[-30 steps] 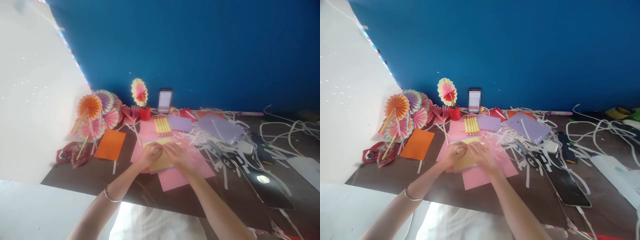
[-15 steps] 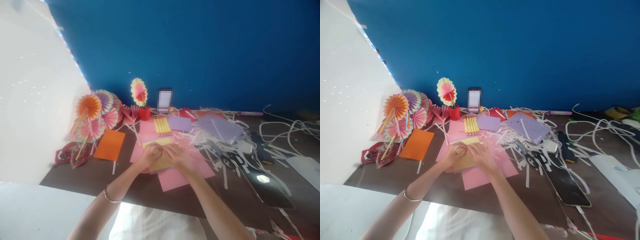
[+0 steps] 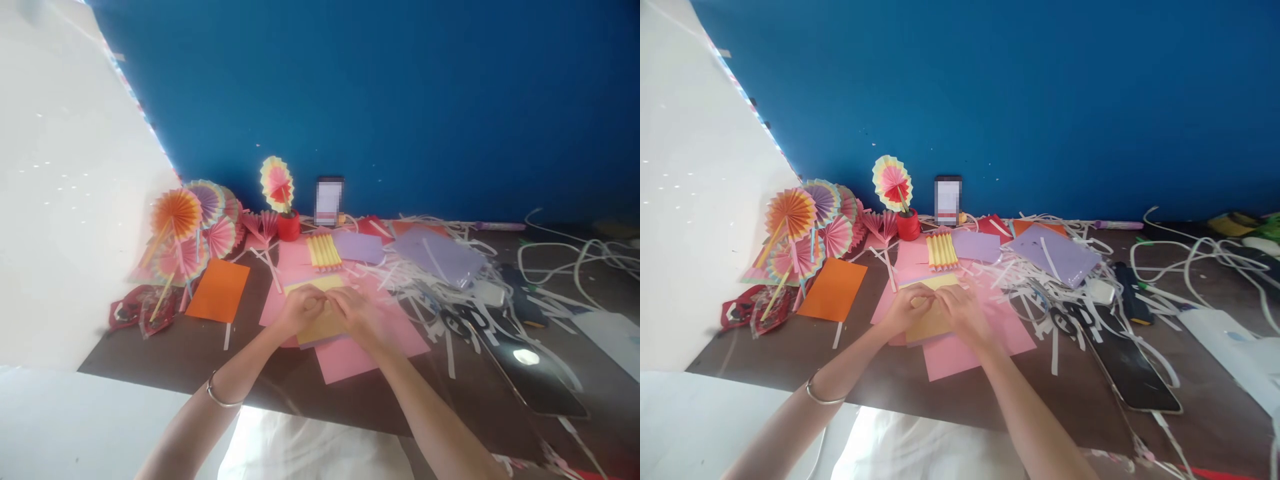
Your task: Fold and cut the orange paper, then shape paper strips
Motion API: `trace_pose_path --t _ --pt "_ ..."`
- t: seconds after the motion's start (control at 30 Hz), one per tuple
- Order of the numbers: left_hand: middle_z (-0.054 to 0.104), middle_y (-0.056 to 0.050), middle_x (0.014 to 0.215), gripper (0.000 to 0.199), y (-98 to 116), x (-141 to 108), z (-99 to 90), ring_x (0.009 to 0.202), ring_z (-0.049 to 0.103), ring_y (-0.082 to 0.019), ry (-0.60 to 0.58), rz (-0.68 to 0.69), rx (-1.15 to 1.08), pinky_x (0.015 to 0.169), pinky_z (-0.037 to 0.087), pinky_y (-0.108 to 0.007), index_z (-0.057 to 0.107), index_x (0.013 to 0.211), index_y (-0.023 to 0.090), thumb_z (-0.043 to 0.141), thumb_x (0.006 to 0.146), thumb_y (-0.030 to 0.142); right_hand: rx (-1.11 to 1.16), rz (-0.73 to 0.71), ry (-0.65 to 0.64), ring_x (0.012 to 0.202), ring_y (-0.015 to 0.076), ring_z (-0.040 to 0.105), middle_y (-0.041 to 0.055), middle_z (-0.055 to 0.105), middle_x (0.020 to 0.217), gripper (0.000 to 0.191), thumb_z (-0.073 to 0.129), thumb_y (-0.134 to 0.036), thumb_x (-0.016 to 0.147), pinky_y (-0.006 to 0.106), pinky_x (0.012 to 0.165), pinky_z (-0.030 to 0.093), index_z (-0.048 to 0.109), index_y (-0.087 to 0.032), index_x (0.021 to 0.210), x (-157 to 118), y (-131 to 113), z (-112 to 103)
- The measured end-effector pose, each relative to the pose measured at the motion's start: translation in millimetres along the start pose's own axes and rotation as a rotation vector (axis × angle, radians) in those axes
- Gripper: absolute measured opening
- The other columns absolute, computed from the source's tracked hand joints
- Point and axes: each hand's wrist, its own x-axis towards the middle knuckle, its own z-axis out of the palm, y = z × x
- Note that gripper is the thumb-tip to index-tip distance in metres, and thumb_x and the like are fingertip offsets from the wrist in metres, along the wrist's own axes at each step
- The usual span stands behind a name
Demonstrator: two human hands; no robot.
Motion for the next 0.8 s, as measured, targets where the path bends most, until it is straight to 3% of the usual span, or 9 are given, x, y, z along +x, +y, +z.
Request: trace_pose_path --t 0.2,0.5,0.6,0.8 --pt "0.068 -0.006 0.089 0.018 1 1 -0.4 0.084 0.062 -0.018 0.011 -0.043 -0.041 0.078 0.048 -0.03 0.068 0.081 0.018 0.051 0.076 0.016 0.162 0.171 0.131 0.077 0.0165 0.06 0.0011 0.065 0.078 0.018 0.039 -0.024 0.09 0.039 0.086 0.042 0.054 -0.023 0.083 4 -1 11" --pt "0.068 -0.007 0.086 0.013 5 4 -4.1 0.081 0.062 -0.017 0.105 -0.156 -0.185 0.068 0.048 -0.026 0.067 0.074 0.017 0.055 0.076 0.021 0.451 0.681 0.278 0.081 0.0212 0.061 0.0069 0.066 0.082 0.028 0.045 -0.042 0.085 0.035 0.071 0.049 0.061 -0.019 0.082 8 11 5" --pt "0.067 -0.006 0.082 0.012 3 4 -6.4 0.08 0.062 -0.016 0.127 -0.176 -0.283 0.07 0.048 -0.026 0.067 0.073 0.016 0.058 0.075 0.024 0.563 0.791 0.38 0.075 0.0194 0.06 0.0048 0.066 0.078 0.032 0.048 -0.046 0.081 0.033 0.068 0.049 0.062 -0.018 0.082 8 17 0" --pt "0.067 -0.005 0.076 0.013 -1 7 -15.8 0.076 0.061 -0.016 0.194 -0.215 -0.407 0.072 0.048 -0.027 0.068 0.068 0.015 0.063 0.071 0.027 0.846 1.036 0.607 0.061 0.0122 0.057 -0.0008 0.06 0.064 0.032 0.06 -0.048 0.071 0.025 0.058 0.046 0.059 -0.017 0.066 5 38 -7"
